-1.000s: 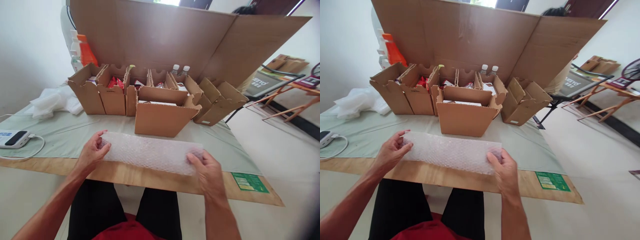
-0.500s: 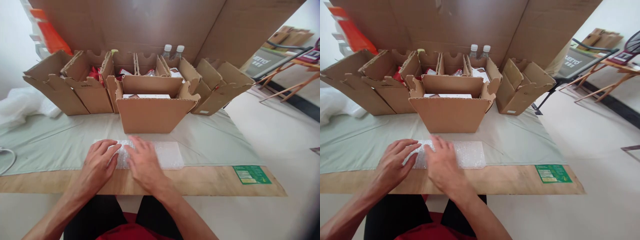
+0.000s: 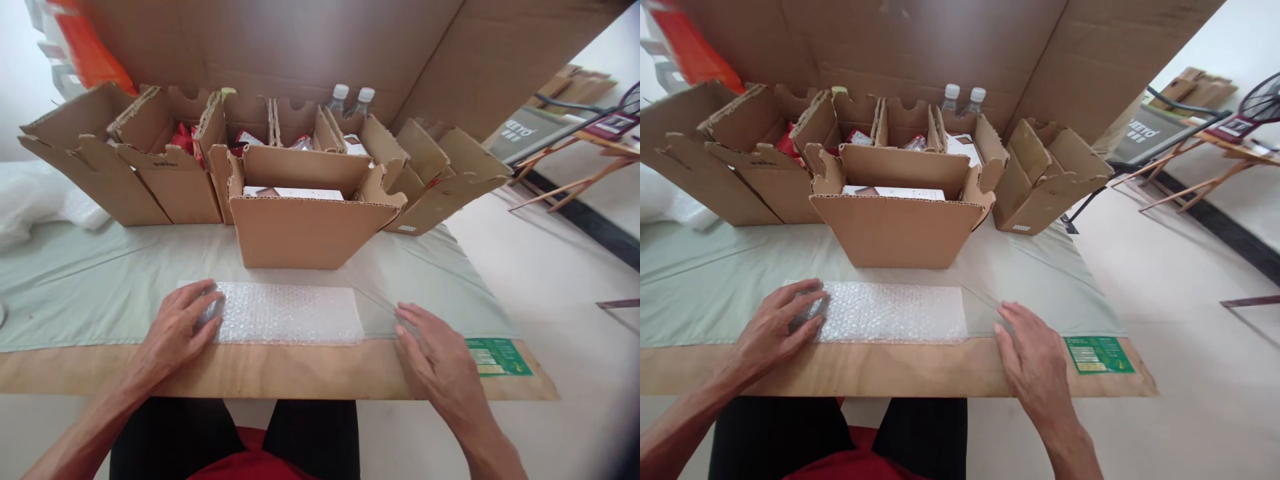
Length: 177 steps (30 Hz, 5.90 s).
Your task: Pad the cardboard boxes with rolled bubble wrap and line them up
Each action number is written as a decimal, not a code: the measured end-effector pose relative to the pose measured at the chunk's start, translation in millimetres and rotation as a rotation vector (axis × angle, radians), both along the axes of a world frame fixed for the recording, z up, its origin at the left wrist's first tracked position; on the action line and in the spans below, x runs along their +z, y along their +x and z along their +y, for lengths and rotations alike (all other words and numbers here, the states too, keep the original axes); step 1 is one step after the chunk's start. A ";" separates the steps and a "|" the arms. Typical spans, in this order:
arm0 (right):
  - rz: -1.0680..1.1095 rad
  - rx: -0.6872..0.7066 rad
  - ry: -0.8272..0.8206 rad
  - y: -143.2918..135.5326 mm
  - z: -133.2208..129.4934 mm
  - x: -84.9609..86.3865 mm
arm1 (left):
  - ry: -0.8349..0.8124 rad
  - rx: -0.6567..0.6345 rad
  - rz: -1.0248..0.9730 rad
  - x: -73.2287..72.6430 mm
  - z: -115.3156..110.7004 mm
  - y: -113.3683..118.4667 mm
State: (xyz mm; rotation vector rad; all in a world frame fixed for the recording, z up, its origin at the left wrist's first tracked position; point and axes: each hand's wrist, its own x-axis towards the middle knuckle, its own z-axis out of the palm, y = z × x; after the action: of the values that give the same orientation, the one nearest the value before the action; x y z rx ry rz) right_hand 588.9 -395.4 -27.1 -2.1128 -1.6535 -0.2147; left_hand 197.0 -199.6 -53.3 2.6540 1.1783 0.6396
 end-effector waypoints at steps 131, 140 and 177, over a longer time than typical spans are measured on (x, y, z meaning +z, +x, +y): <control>0.548 0.504 -0.059 -203.6 86.0 4.3 | -0.937 0.380 -0.983 25.0 -105.5 -25.2; 0.873 0.428 -0.058 -190.6 28.4 2.5 | -1.289 0.219 -1.345 28.9 -119.7 14.1; 1.800 0.427 -0.016 -191.2 -40.5 -19.1 | -1.270 0.187 -1.197 19.6 -179.6 28.2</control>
State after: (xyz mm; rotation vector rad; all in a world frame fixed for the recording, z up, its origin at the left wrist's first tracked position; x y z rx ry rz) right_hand 397.7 -435.9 -46.1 -0.9522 -0.7589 1.3697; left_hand 225.2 -379.2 -33.8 0.8268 0.8795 0.8572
